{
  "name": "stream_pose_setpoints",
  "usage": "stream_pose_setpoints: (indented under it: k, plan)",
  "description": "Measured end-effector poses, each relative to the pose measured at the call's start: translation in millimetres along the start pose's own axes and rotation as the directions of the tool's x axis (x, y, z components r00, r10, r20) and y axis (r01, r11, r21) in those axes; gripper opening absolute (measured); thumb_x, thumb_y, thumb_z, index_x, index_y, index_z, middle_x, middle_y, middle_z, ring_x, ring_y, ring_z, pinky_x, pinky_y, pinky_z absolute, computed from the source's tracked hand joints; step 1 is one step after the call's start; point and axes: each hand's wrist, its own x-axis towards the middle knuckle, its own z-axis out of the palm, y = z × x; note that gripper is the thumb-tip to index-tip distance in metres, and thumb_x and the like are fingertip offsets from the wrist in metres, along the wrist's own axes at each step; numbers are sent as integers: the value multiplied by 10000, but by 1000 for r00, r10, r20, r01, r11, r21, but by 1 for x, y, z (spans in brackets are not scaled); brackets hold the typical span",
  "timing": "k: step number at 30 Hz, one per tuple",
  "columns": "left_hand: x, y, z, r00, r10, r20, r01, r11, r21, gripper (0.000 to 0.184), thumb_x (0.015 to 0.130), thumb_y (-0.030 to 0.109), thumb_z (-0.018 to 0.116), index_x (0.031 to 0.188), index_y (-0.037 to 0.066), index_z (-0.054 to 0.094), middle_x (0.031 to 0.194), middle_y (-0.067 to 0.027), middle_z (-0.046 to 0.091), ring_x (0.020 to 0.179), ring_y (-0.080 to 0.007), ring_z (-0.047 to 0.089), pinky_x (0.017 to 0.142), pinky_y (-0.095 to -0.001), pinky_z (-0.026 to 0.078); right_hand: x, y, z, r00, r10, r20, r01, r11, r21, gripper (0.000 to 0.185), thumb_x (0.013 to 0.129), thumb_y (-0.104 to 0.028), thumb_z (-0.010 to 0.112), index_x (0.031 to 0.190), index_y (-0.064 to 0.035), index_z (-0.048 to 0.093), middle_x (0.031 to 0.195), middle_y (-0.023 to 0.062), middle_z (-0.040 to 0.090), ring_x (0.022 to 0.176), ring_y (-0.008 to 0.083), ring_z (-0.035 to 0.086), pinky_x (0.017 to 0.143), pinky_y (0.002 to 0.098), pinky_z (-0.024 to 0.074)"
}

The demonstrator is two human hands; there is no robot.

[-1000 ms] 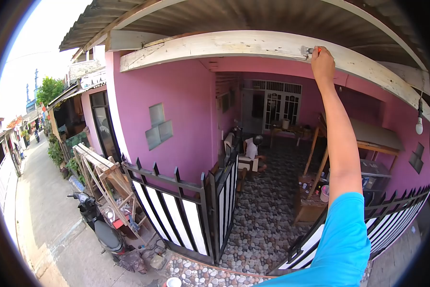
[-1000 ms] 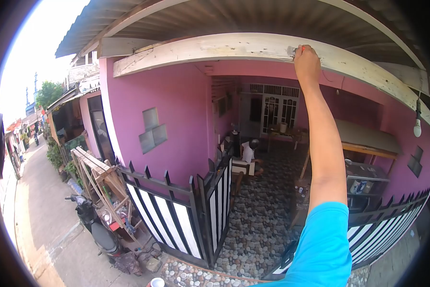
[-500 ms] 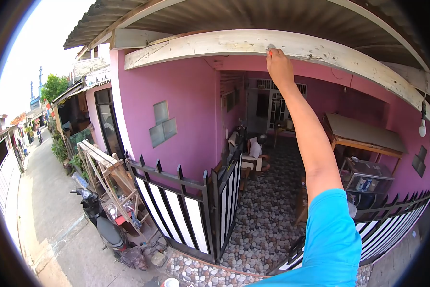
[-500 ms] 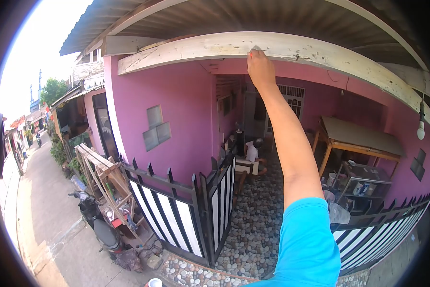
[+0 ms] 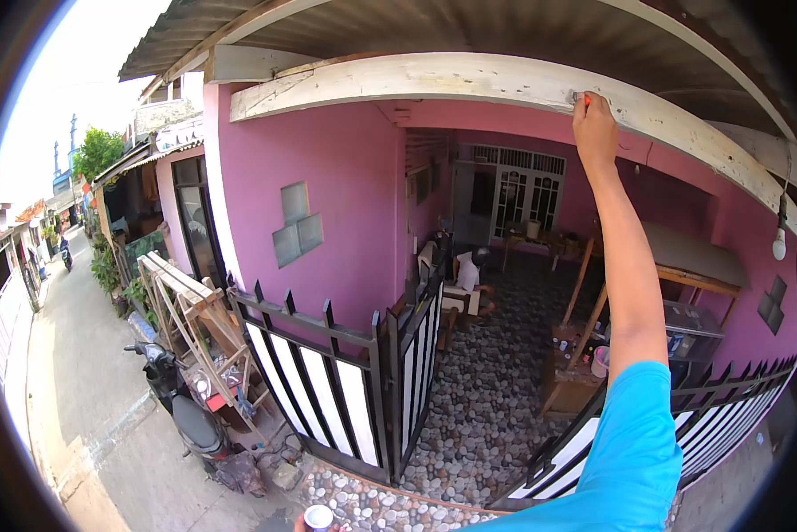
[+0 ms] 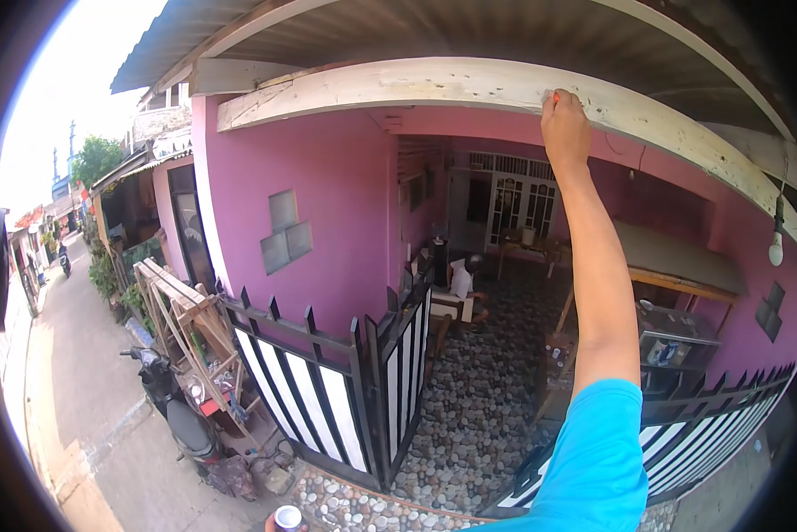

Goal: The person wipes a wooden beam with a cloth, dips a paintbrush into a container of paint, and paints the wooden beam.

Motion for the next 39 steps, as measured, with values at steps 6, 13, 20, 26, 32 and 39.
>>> stream_pose_setpoints:
  k: [6, 13, 20, 26, 32, 39]
  plan:
    - [-4, -10, -6, 998, 67, -23, -62, 986, 157, 600, 816, 38, 754, 1334, -51, 463, 1270, -149, 569, 1179, -219, 533, 1020, -342, 415, -20, -52, 37, 982, -162, 101, 171, 981, -93, 190, 953, -200, 536, 938, -26, 609, 876, 126, 636, 808, 299, 669, 675, 388, 565]
    - [-24, -12, -16, 988, 83, -127, -69, 992, 109, 604, 817, 54, 759, 1337, -41, 468, 1272, -136, 573, 1178, -209, 536, 1018, -339, 419, -32, -116, 71, 977, -126, 172, 89, 975, 206, 223, 963, -194, 517, 983, 5, 615, 972, 181, 649, 875, 360, 652, 742, 432, 550]
    - [-28, -2, -19, 992, 36, -124, -25, 996, 90, 625, 817, 85, 768, 1348, -41, 462, 1287, -148, 569, 1188, -219, 535, 1031, -350, 411, -17, -82, 61, 979, 174, 102, -202, 862, 465, 261, 935, -203, 564, 990, 31, 666, 935, 218, 685, 875, 391, 655, 779, 441, 516]
    - [-17, -2, -15, 996, -23, -81, 36, 985, 168, 658, 817, 90, 766, 1370, -51, 437, 1311, -164, 555, 1222, -227, 515, 1049, -344, 390, -10, -18, 30, 990, 135, 33, -138, 977, 164, 252, 940, -212, 557, 986, 11, 664, 963, 192, 683, 871, 378, 657, 765, 442, 527]
    - [-15, 8, -8, 999, 10, -53, -3, 992, 127, 708, 810, 58, 755, 1407, -63, 392, 1350, -180, 524, 1245, -237, 501, 1062, -346, 380, 0, -30, 17, 997, -69, 35, 71, 995, -74, 231, 955, -224, 533, 1007, -33, 651, 940, 143, 667, 842, 325, 668, 708, 418, 551]
    - [-24, -17, -7, 971, 113, -210, -124, 992, -39, 629, 724, -2, 800, 1262, -52, 480, 1153, -115, 590, 1083, -194, 584, 959, -329, 460, -33, -96, 76, 967, -194, 165, 189, 981, 43, 263, 968, -247, 510, 1048, -37, 647, 1000, 141, 677, 867, 336, 671, 733, 412, 560]
